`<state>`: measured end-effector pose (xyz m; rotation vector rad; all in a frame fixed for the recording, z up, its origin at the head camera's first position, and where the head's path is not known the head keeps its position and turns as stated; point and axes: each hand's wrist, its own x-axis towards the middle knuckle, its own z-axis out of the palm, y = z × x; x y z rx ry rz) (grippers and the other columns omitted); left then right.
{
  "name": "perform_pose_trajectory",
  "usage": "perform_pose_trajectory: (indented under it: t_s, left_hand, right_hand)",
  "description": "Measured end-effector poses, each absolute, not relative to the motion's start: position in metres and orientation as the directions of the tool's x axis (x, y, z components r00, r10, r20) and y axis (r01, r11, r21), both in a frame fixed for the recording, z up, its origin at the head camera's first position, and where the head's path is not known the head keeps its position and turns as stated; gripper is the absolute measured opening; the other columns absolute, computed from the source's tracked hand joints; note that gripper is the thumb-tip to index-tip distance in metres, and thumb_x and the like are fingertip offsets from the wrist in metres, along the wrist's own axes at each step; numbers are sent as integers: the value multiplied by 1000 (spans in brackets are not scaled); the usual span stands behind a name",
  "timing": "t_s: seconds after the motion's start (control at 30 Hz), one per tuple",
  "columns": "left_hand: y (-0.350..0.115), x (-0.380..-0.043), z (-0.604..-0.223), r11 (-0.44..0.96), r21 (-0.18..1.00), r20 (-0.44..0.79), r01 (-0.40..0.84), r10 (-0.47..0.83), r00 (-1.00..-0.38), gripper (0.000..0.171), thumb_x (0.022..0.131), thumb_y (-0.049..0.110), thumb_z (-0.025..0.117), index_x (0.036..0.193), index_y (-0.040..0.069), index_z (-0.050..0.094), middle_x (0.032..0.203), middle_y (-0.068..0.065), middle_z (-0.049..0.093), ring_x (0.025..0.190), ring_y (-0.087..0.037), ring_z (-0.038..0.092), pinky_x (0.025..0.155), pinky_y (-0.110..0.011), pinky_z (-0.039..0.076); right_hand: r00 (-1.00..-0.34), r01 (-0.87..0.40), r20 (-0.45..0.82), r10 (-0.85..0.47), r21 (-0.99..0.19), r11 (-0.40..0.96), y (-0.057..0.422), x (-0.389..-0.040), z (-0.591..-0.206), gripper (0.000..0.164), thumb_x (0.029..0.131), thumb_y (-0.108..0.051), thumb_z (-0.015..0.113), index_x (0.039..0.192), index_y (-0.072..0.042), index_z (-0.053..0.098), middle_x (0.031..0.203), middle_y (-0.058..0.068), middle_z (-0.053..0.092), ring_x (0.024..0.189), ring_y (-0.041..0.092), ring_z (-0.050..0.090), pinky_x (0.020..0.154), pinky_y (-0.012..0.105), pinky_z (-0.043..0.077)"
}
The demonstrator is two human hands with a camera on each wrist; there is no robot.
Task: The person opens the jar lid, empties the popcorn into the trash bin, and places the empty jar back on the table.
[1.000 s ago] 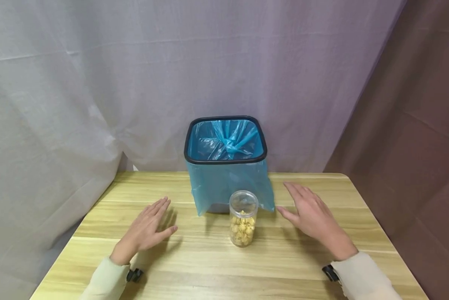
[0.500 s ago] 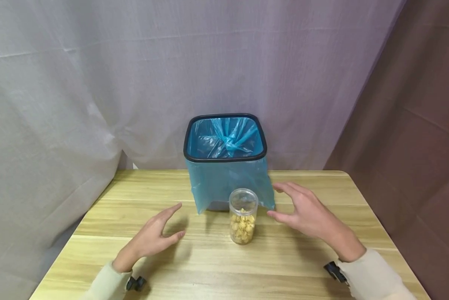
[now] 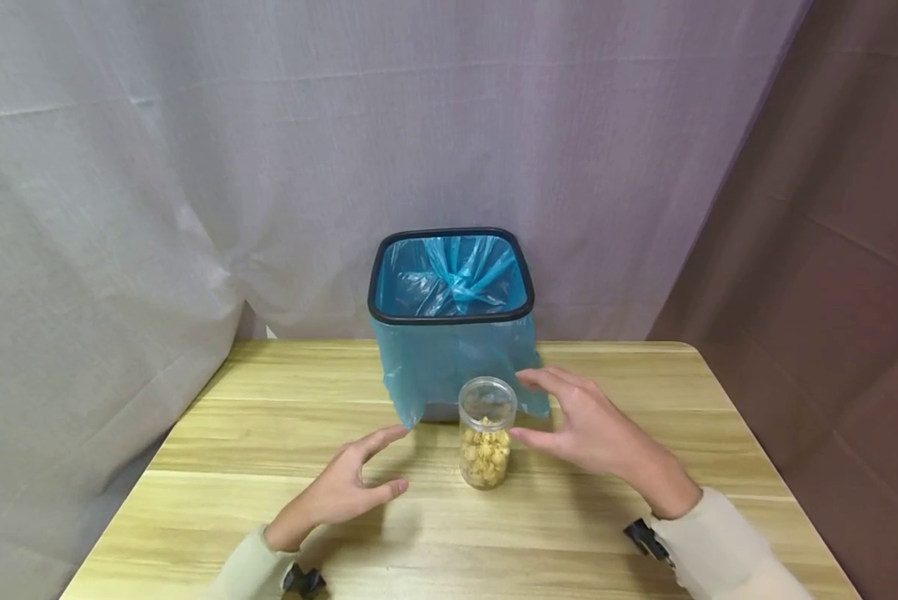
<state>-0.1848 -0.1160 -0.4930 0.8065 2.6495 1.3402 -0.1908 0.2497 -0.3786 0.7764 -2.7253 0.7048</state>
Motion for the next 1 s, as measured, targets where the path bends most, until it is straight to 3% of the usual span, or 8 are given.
perform_pose_trajectory:
  t_s: [0.13,0.33,0.57,0.73,1.0]
  left_hand:
    - [-101,-186,-499,467,781,141,414,514,-846,80,92,46,76,161,18,44,164,-3,49,152,-30,46,123,-60,41]
    - [-79,-193,-502,437,795,146,420,534,-832,82,91,48,76,162,26,40,165,2,47,152,-27,47,124,-56,41]
    - [-55,-205,-505,404,808,177,428,526,-832,89,89,42,80,164,20,37,167,0,45,154,-27,43,125,-56,40]
    - [-38,-213,-507,311,858,206,409,521,-829,89,87,33,84,162,22,39,164,-1,48,153,-22,44,127,-50,38]
    - [-14,-223,-514,211,898,229,387,527,-818,87,86,34,88,160,25,42,158,7,54,150,-14,48,127,-45,41]
  right_hand:
    - [-838,-543,316,-445,-409,733,246,-195,-383,74,85,-49,87,142,-8,63,142,14,68,124,35,70,101,63,58]
    - [-831,-555,319,-456,-429,713,241,-200,-389,74,83,-41,90,143,-8,62,142,13,68,124,34,69,102,62,58]
    - [-822,-569,333,-462,-442,694,238,-205,-393,77,81,-41,92,143,-8,61,140,12,69,123,34,70,99,62,59]
    - [-814,-580,341,-469,-439,686,235,-206,-393,80,79,-42,93,144,-7,61,137,12,70,120,33,71,96,59,61]
    - [-811,-585,340,-477,-448,675,230,-209,-396,83,78,-48,92,144,-10,60,133,6,70,118,29,71,95,56,62]
